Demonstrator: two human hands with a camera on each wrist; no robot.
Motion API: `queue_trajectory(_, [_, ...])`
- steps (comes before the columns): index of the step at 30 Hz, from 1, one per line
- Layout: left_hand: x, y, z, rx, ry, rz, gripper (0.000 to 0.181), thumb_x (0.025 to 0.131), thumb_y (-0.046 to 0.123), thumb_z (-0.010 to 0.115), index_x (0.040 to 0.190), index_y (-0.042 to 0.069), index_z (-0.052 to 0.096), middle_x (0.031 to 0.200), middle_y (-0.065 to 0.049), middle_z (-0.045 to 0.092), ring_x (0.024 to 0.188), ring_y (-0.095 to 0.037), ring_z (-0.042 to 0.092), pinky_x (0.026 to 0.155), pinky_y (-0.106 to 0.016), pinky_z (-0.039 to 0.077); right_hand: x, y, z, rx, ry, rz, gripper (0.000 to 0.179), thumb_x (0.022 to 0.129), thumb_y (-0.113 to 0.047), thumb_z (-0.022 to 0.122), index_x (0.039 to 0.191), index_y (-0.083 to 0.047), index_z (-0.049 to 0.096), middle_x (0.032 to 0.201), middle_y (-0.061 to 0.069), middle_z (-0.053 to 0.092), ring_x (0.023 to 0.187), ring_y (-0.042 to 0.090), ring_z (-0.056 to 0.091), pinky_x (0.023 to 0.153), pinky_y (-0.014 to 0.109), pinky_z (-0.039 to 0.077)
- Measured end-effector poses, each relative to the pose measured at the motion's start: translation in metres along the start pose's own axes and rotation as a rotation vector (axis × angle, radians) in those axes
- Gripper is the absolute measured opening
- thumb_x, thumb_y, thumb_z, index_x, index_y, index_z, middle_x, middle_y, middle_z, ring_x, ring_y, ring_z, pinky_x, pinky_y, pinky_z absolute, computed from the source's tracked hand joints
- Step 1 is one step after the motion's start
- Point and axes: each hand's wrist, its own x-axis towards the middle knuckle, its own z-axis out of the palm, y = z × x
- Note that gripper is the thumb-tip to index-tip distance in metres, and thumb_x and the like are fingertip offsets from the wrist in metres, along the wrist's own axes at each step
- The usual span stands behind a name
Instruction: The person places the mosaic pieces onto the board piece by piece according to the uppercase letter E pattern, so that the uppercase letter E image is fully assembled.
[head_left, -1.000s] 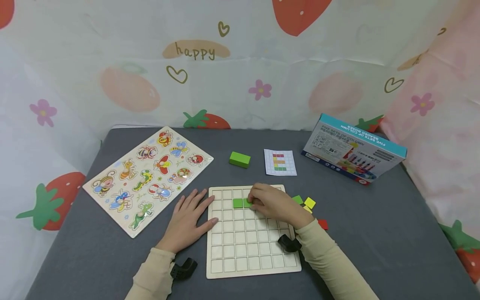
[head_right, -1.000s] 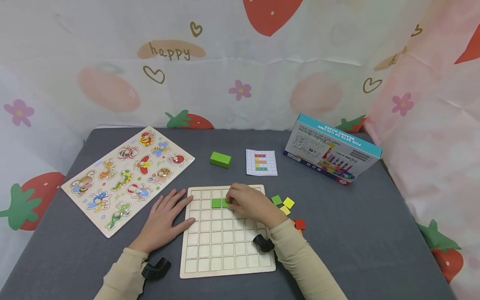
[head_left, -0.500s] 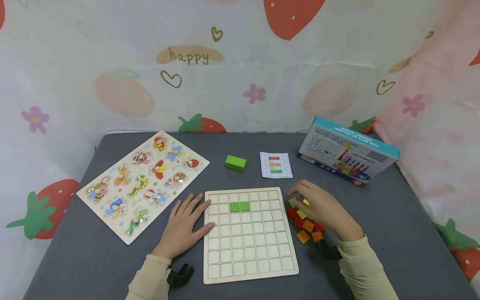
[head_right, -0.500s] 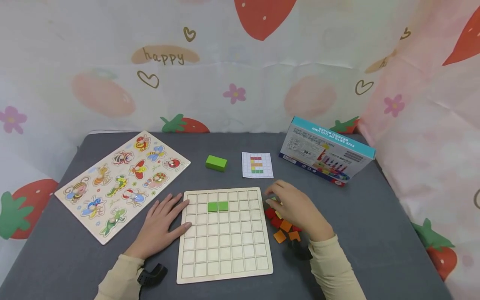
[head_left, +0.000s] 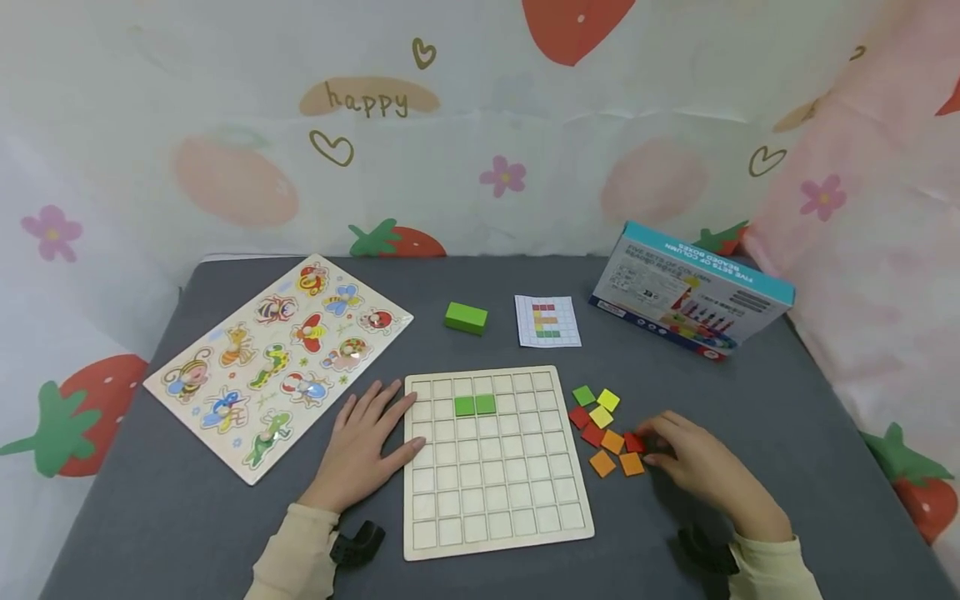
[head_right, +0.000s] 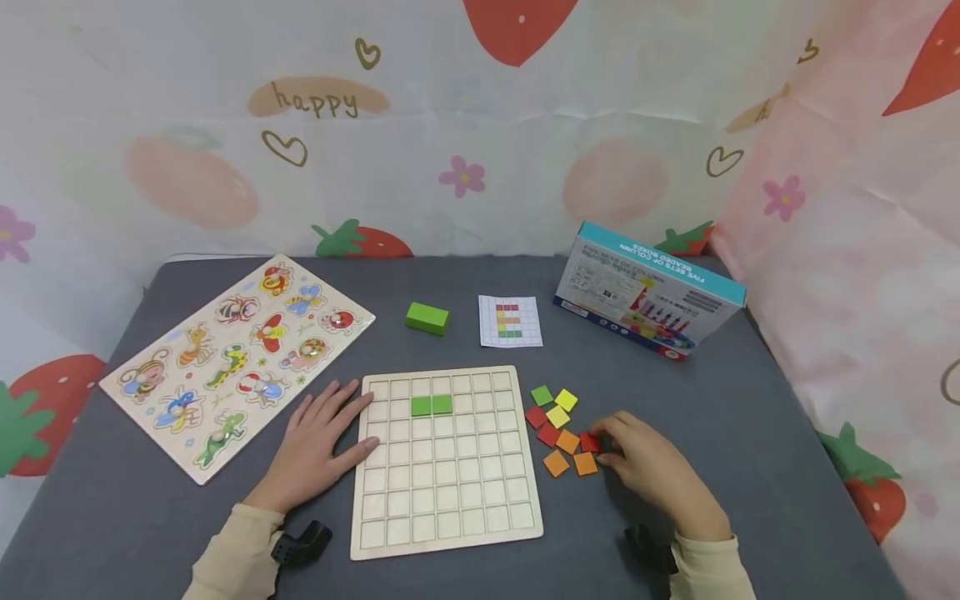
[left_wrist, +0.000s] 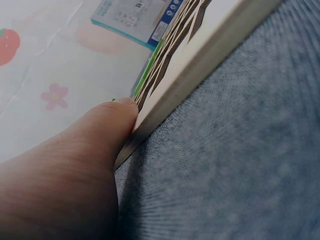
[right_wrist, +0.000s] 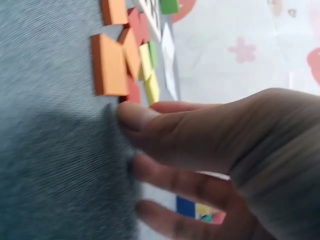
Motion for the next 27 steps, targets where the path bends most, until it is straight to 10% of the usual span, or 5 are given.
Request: queue_trajectory(27, [0.001,0.002,-0.004,-0.009,-0.015,-0.010,0.068,0.090,0.056,0.057,0.147,0.023,0.041,0.156,-0.005,0.031,0.146,-0.030,0.018,0.119,-0.054,0.007,0.004,0.008,0.014,0.005,0.090,-0.051,0.021,0.082,-0.005,0.074,0.097,-0.016,0.065,0.099,-0.006,0.059,0.082,0.006,0.056,0.070,0.028,0.054])
